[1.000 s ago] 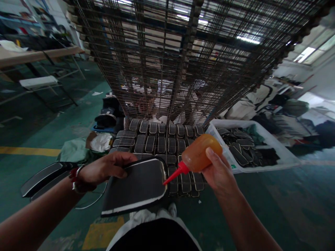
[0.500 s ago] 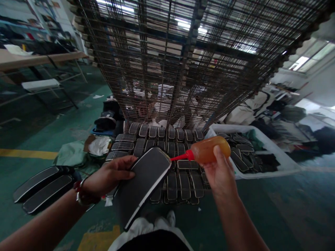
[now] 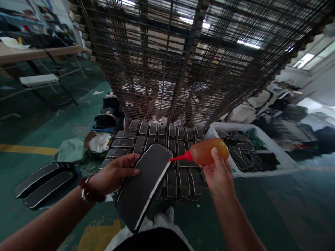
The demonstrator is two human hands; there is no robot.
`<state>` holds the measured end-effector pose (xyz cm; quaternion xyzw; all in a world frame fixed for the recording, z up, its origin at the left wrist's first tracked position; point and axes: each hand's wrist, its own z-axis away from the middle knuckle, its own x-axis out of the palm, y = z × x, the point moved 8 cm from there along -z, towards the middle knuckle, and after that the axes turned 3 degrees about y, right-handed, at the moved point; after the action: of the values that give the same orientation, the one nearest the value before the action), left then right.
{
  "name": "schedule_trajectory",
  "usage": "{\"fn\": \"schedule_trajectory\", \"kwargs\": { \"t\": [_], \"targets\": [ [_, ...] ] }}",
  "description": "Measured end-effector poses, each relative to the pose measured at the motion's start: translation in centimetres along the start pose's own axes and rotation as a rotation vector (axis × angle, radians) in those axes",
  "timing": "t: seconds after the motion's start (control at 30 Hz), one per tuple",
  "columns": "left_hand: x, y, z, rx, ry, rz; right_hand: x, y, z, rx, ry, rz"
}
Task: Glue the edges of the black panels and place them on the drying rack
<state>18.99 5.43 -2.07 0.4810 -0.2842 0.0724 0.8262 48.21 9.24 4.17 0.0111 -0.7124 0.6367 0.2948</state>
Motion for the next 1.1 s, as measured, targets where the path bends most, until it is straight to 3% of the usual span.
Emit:
{"fn": "schedule_trajectory", "kwargs": {
  "t": [0.4,0.67,1.1],
  "targets": [
    [0.1,0.0,-0.4,-0.008,0.043,0.043,0.2,1.1,2.3,0.05,-0.039,0.001],
    [-0.4,0.2,0.0,-0.011,0.142,0.071,0.7,1.9,3.7,0.06,-0.085,0.034],
    [-2.0,0.4,0.8,0.006,0.35,0.12,2.6,2.0,6.2,0.046,-0.347,0.018]
  ]
}}
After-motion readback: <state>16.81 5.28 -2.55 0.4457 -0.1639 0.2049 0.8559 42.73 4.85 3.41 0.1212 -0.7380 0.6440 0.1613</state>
